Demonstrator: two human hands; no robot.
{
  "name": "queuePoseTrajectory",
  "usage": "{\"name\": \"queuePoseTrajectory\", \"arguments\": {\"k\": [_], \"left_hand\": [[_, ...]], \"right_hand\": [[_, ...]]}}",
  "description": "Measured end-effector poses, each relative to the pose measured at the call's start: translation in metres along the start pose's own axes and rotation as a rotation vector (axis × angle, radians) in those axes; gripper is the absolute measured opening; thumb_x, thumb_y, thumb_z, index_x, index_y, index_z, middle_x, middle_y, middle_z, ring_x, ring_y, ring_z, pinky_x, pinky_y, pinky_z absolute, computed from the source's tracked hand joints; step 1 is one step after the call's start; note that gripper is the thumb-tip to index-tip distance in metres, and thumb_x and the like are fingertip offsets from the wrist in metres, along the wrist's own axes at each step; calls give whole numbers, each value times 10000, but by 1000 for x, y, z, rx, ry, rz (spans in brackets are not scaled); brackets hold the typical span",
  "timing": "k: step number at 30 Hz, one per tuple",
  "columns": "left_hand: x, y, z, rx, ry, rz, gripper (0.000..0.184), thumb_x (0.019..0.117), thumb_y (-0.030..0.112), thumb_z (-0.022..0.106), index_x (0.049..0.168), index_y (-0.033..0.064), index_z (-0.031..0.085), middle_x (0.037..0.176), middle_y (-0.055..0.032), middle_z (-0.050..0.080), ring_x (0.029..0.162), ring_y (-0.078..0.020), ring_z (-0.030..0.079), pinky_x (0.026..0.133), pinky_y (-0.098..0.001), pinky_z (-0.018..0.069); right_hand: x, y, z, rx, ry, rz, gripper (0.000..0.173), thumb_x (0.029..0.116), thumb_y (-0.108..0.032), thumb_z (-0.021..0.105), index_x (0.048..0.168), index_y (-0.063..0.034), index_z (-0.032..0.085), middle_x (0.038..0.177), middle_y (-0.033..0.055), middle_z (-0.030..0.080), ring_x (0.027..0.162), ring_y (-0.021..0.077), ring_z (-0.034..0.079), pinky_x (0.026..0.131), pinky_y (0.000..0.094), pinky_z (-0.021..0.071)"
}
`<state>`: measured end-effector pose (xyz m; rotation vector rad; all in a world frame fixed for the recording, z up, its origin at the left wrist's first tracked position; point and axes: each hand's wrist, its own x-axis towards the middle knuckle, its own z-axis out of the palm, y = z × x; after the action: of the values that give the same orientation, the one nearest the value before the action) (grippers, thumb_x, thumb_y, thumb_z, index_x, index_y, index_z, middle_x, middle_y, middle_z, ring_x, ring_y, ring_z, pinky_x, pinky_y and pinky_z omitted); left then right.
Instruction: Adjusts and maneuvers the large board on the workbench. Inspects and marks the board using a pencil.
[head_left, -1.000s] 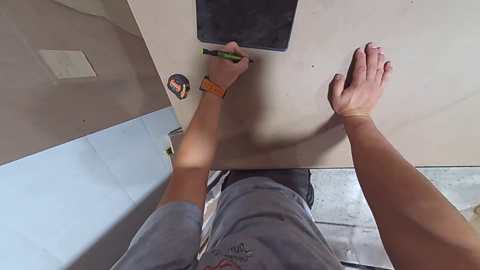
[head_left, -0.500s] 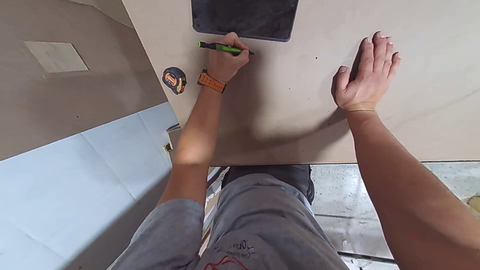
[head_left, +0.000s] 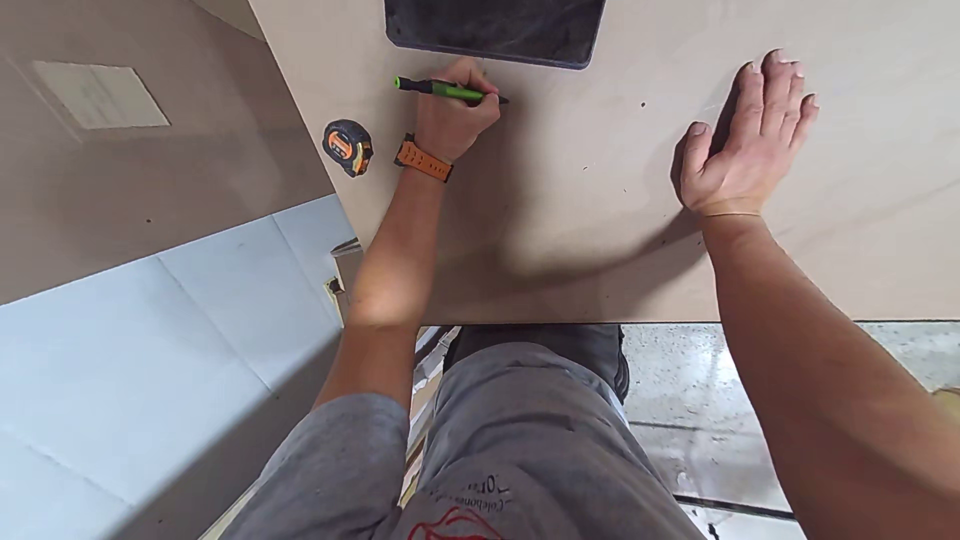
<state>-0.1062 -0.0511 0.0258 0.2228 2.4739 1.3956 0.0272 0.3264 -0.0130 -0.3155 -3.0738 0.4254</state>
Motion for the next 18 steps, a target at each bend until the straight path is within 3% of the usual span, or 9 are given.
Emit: {"name": "queuePoseTrajectory", "arguments": {"k": [18], "left_hand": [[-23,-5,3,-30,55,1,75,856,126,703,895,66,679,822,-15,721,638,-64,644,557,-252,536]], "right_hand": [[1,2,1,-12,-3,-5,713,1000,-598,343,1615,-236,351,1698,10,287,1581,234,216,1270,558,118]]}}
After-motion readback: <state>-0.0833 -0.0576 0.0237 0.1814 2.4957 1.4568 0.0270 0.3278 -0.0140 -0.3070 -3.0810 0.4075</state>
